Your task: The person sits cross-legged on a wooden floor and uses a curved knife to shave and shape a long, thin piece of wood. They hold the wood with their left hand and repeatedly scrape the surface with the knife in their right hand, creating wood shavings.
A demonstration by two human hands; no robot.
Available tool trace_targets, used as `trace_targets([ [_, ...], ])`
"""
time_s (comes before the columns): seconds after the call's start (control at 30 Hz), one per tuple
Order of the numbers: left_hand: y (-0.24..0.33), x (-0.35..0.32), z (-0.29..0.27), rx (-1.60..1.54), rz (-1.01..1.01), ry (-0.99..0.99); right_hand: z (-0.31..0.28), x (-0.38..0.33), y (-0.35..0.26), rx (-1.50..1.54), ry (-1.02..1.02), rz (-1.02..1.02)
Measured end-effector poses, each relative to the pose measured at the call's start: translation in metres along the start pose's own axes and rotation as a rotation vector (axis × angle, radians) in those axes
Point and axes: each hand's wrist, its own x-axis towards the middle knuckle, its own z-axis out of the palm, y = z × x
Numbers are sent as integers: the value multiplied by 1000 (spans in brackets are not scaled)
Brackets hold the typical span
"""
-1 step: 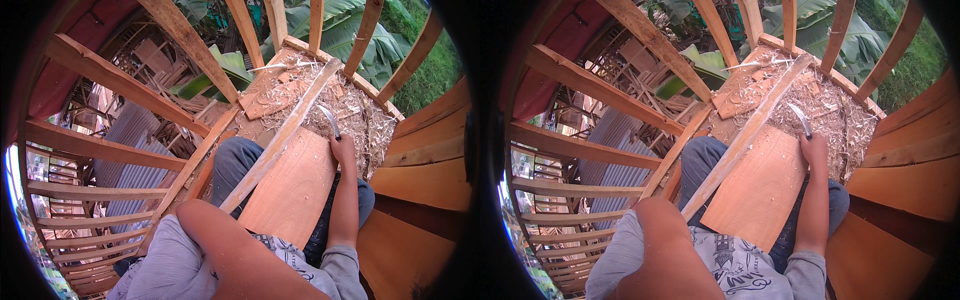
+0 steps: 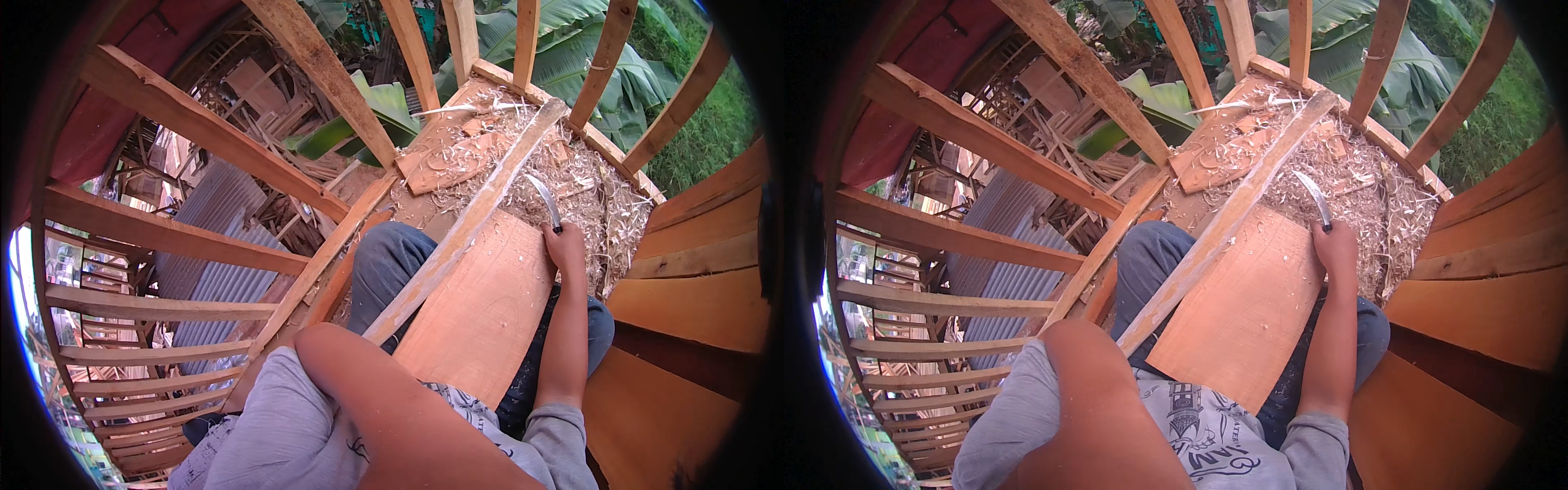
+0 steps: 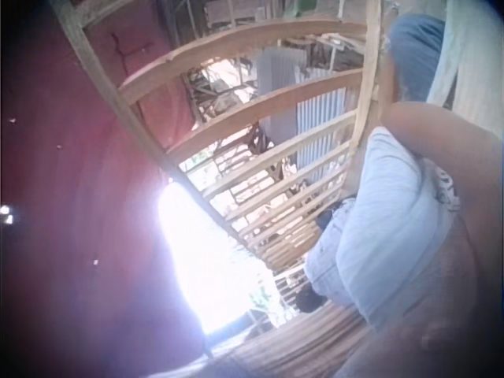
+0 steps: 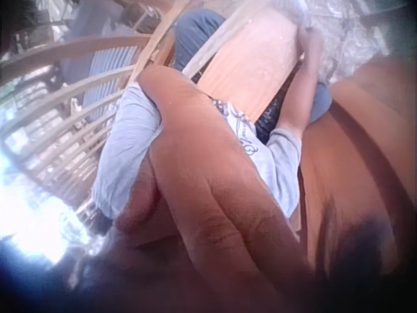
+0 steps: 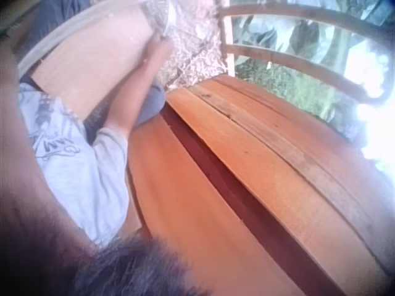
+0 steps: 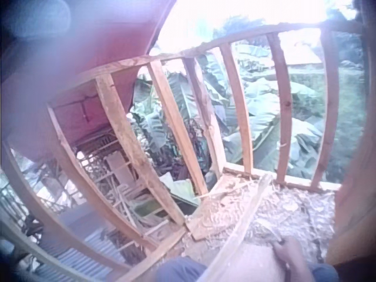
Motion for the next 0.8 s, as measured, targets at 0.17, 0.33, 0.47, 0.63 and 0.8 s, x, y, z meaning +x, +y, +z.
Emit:
trace_targets([
  [0.17, -23, 9, 16, 30, 4, 1, 4, 3, -16, 88, 18, -104],
  [0.33, -50, 20, 25, 13, 5, -53, 11, 14, 25, 322, -14, -7],
  [0.47, -47, 17, 25, 21, 7, -76, 6, 10, 16, 325, -110, 32],
  [0.63, -43, 11, 19, 27, -20, -124, 4, 8, 16, 328, -39, -6],
  [0.8, -11, -8, -8, 58, -85, -129, 9, 8, 8, 288, -62, 23],
])
